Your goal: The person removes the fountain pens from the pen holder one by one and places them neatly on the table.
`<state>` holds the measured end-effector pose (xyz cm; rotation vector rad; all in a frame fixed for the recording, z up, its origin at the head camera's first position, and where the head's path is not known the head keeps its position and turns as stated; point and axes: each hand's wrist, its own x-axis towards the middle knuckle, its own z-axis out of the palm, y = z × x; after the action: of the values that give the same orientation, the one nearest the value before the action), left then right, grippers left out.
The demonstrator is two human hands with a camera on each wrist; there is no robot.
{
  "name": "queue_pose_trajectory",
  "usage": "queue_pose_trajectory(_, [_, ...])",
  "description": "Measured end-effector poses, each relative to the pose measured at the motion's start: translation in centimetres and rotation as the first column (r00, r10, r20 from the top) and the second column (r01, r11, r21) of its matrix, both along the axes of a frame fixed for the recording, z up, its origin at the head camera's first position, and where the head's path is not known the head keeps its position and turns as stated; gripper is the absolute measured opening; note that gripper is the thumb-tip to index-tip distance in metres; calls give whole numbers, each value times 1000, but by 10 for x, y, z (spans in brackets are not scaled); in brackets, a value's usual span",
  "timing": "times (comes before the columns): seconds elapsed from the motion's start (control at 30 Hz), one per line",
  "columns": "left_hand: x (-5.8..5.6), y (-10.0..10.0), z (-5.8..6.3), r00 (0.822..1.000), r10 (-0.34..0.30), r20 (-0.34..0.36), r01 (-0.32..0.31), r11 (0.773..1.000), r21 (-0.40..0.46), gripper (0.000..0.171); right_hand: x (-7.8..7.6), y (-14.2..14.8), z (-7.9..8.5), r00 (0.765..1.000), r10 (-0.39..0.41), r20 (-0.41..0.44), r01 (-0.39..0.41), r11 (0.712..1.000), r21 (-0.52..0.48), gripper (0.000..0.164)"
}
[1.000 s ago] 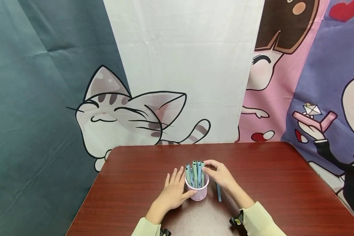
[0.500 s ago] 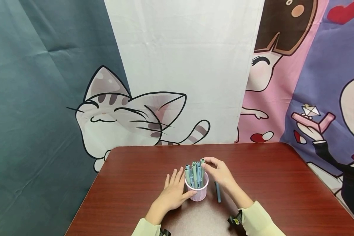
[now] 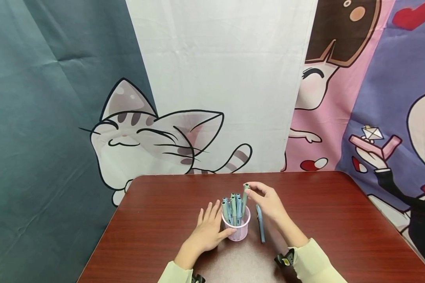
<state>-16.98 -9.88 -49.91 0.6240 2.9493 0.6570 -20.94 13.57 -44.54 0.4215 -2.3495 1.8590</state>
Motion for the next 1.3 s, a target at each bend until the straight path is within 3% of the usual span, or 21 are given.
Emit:
queue_pose_trajectory(0.23, [-1,0,-3,1000,6,3,-6,1000,-3,94,-1,3,8,999,47,-1,-47,996,-79,34])
queue_pose_trajectory(0.57, [-1,0,-2,1000,3,-2,-3,1000,0,94,0,12,21,992,100,-76,-113,975,-194,29])
queue_pose_trajectory(1.0, [-1,-1,-3,1000,-1,-21,1,1000,11,92,7,24,32,997,48,60,-27,948,-316,36])
queue_pose_trajectory(1.3, [0,-1,-3,1000,-4,-21,4,1000,24,92,9,33,33,993,47,105,-9,941,-338,33])
